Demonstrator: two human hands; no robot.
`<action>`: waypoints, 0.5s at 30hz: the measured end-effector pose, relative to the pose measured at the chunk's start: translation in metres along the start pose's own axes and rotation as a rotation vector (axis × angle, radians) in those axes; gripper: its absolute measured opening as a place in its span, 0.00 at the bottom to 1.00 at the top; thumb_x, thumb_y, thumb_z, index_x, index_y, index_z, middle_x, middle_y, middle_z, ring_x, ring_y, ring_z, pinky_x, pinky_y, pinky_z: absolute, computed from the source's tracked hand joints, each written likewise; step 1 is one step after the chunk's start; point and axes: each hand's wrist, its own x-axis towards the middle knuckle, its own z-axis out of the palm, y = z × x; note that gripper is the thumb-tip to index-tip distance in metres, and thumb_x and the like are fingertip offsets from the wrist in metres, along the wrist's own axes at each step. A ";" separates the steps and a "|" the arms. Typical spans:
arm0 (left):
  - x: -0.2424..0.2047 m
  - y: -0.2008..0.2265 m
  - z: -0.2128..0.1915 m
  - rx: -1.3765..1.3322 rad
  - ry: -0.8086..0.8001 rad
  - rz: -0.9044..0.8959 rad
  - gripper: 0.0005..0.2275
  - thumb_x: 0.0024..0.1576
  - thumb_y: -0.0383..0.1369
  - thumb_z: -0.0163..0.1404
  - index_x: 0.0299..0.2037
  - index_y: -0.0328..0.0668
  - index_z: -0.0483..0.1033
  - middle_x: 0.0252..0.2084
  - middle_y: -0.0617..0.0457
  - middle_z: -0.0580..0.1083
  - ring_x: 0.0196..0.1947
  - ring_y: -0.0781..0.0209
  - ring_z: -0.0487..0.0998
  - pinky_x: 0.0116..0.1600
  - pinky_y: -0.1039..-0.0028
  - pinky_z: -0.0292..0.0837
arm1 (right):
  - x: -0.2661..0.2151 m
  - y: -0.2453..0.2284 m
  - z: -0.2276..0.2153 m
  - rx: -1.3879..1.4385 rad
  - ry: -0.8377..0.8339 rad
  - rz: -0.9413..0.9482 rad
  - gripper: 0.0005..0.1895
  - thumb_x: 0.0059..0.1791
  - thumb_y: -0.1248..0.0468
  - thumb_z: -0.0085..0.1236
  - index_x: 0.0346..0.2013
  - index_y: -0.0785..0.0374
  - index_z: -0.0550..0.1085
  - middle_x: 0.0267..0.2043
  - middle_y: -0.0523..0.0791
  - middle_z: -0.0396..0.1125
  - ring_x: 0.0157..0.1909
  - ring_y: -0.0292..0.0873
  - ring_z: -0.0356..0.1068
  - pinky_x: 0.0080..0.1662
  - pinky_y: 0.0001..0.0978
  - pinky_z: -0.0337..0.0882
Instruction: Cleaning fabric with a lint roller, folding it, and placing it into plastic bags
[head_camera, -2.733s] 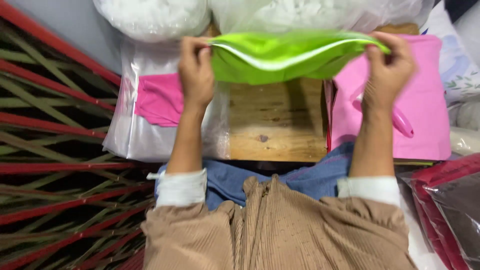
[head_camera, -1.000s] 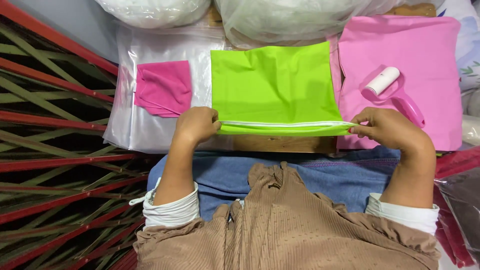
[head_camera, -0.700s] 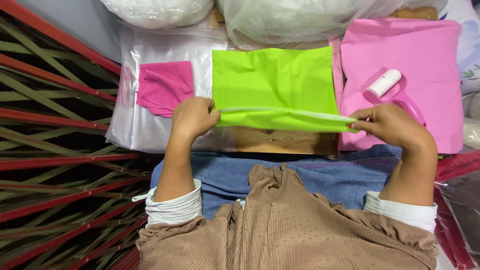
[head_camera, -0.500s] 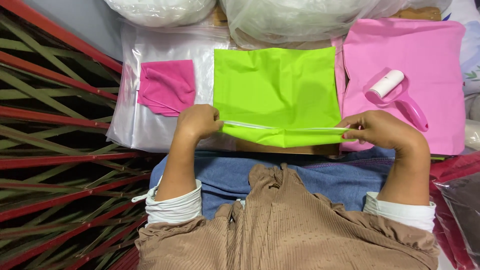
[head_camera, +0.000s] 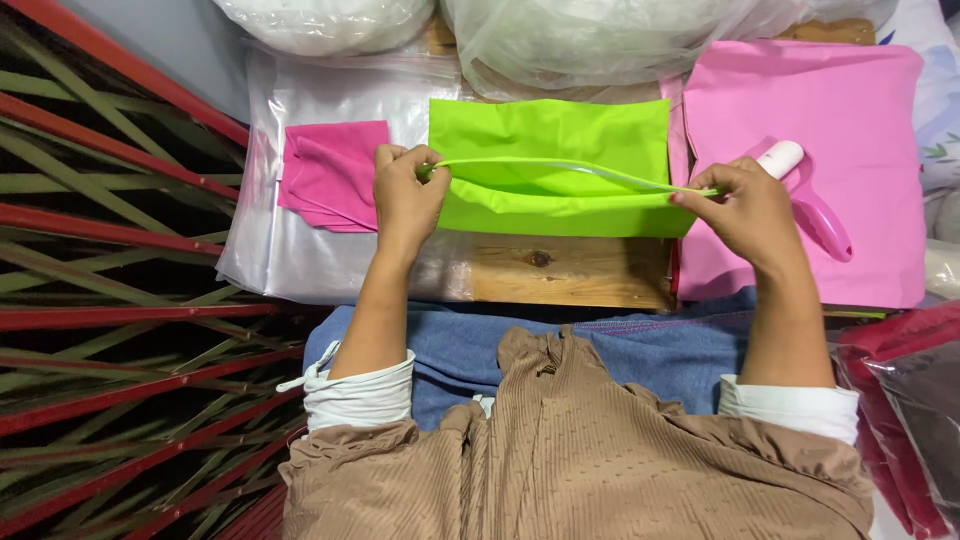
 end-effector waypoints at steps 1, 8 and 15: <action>0.001 -0.003 0.007 -0.144 0.027 0.012 0.04 0.51 0.28 0.56 0.34 0.39 0.80 0.43 0.50 0.64 0.31 0.63 0.69 0.36 0.77 0.71 | 0.002 0.001 0.003 -0.071 0.030 -0.033 0.12 0.48 0.62 0.71 0.34 0.68 0.79 0.32 0.47 0.62 0.32 0.43 0.60 0.37 0.33 0.63; 0.010 -0.011 0.032 -0.600 0.028 -0.195 0.07 0.50 0.28 0.62 0.35 0.48 0.78 0.35 0.58 0.70 0.35 0.69 0.74 0.45 0.77 0.76 | 0.009 0.024 0.023 -0.120 0.182 -0.065 0.19 0.50 0.49 0.75 0.31 0.57 0.76 0.38 0.44 0.57 0.36 0.44 0.64 0.38 0.32 0.62; 0.015 0.008 0.031 -1.452 -0.290 -0.652 0.04 0.59 0.32 0.55 0.36 0.49 0.72 0.40 0.51 0.78 0.45 0.55 0.83 0.58 0.61 0.79 | 0.018 0.031 0.035 -0.344 0.316 -0.036 0.10 0.48 0.64 0.64 0.27 0.61 0.71 0.34 0.50 0.61 0.39 0.59 0.70 0.43 0.47 0.69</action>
